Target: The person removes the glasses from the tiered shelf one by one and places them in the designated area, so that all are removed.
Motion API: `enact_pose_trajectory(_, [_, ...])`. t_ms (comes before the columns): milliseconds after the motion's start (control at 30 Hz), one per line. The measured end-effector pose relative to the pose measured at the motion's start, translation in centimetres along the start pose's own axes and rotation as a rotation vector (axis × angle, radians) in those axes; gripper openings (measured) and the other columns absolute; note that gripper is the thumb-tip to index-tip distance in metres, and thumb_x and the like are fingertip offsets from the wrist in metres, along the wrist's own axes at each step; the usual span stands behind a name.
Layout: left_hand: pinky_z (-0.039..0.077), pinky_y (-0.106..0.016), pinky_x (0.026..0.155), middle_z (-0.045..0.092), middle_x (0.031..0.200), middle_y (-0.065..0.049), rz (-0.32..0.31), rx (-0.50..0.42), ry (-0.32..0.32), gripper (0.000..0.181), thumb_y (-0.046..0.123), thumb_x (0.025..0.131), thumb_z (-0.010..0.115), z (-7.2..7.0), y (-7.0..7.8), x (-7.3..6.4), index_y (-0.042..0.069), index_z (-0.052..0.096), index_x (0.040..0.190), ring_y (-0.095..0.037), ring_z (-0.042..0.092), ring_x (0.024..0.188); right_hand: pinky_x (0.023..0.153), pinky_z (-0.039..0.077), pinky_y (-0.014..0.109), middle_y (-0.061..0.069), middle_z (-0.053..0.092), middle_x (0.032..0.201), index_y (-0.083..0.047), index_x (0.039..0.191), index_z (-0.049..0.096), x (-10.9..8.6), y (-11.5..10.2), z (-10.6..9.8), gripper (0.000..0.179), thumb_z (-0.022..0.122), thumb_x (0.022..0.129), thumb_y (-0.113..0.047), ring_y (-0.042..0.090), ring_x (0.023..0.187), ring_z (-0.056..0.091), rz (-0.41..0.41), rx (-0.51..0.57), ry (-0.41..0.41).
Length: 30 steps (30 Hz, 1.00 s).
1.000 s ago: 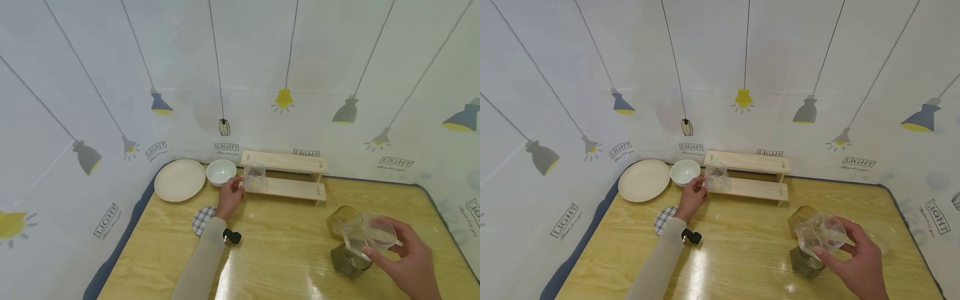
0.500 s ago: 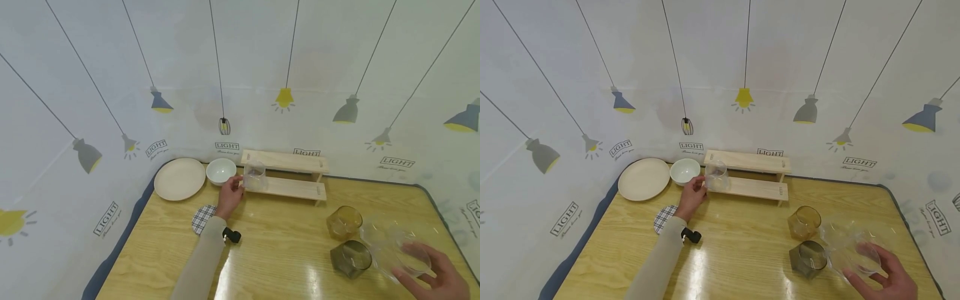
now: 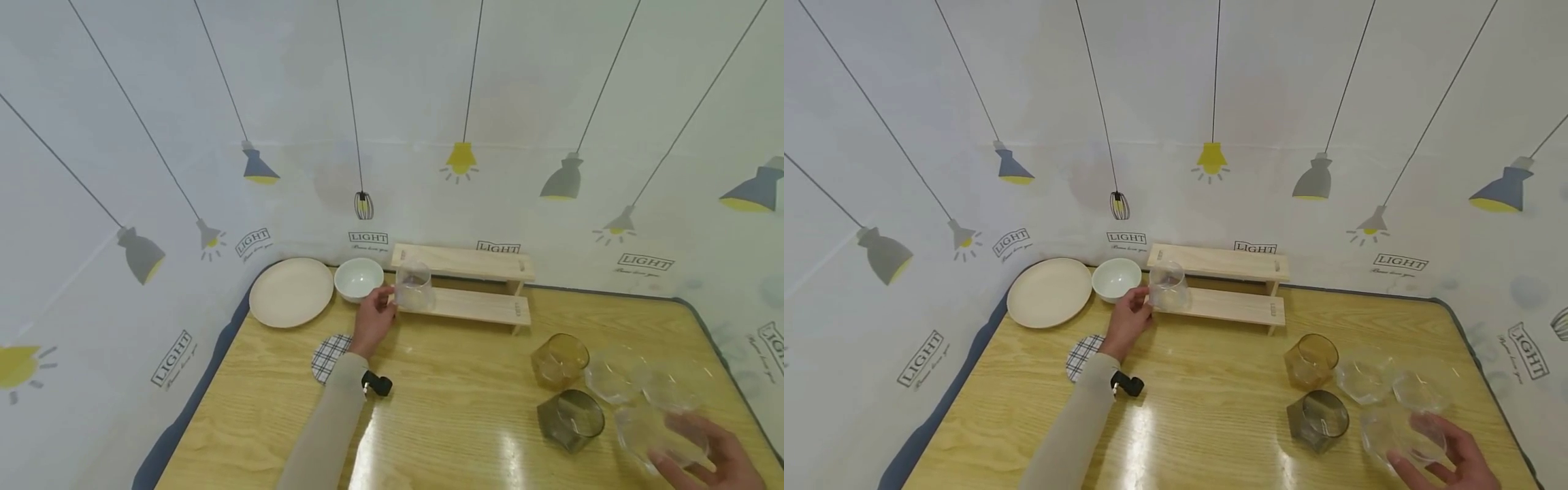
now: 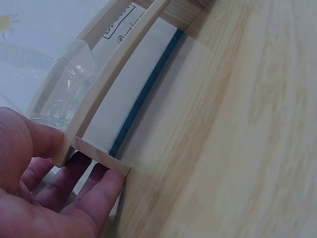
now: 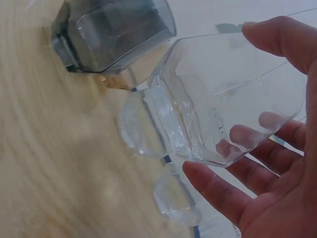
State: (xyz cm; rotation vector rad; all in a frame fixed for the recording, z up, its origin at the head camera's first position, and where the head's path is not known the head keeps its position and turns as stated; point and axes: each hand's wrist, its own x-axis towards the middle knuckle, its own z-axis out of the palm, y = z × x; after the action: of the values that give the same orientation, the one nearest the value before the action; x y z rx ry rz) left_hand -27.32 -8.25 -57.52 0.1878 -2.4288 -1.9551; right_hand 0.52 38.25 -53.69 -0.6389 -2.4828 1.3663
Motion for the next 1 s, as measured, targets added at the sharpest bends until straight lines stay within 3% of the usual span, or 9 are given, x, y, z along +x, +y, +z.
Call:
enact_pose_trajectory(267, [0.062, -0.03, 0.081, 0.068, 0.125, -0.013, -0.005, 0.001, 0.002, 0.032, 0.008, 0.101, 0.067, -0.1, 0.2, 0.1, 0.013, 0.068, 0.133, -0.022, 0.065, 0.102, 0.063, 0.045, 0.01, -0.045, 0.044, 0.115, -0.029, 0.156, 0.046, 1.2, 0.9, 1.0, 0.074, 0.084, 0.092, -0.035, -0.027, 0.099, 0.04, 0.07, -0.066, -0.084])
enact_pose_trajectory(467, [0.063, -0.031, 0.083, 0.068, 0.125, -0.013, -0.015, -0.008, 0.0, 0.032, 0.008, 0.101, 0.067, 0.0, 0.0, 0.1, 0.013, 0.068, 0.133, -0.022, 0.065, 0.104, 0.065, 0.053, 0.009, -0.042, 0.05, 0.115, -0.028, 0.153, 0.05, 1.3, 1.7, 1.8, 0.076, 0.089, 0.088, -0.025, -0.028, 0.098, 0.048, 0.094, 0.022, -0.088])
enact_pose_trajectory(633, [0.063, -0.032, 0.083, 0.067, 0.127, -0.013, -0.012, -0.027, -0.011, 0.032, 0.008, 0.101, 0.066, 0.0, -0.1, 0.0, 0.012, 0.068, 0.133, -0.022, 0.065, 0.106, 0.066, 0.055, 0.011, -0.042, 0.048, 0.118, -0.032, 0.157, 0.045, 1.5, 2.8, 1.9, 0.081, 0.088, 0.089, -0.03, -0.029, 0.098, 0.046, 0.126, 0.028, -0.117])
enact_pose_trajectory(867, [0.063, -0.032, 0.082, 0.068, 0.125, -0.013, 0.011, -0.034, -0.006, 0.031, 0.007, 0.102, 0.066, 0.0, -0.1, -0.1, 0.011, 0.068, 0.132, -0.022, 0.065, 0.105, 0.068, 0.054, 0.009, -0.044, 0.049, 0.118, -0.035, 0.15, 0.047, 2.3, 3.7, 1.7, 0.074, 0.087, 0.089, -0.023, -0.029, 0.099, 0.049, 0.075, 0.048, -0.164])
enact_pose_trajectory(1000, [0.063, -0.032, 0.081, 0.068, 0.124, -0.013, 0.006, -0.032, -0.004, 0.031, 0.007, 0.101, 0.066, 0.0, -0.1, -0.1, 0.011, 0.068, 0.131, -0.022, 0.066, 0.104, 0.067, 0.05, 0.007, -0.042, 0.046, 0.117, -0.031, 0.152, 0.046, 2.2, 3.5, 1.7, 0.075, 0.088, 0.089, -0.03, -0.029, 0.098, 0.046, 0.028, -0.035, -0.149])
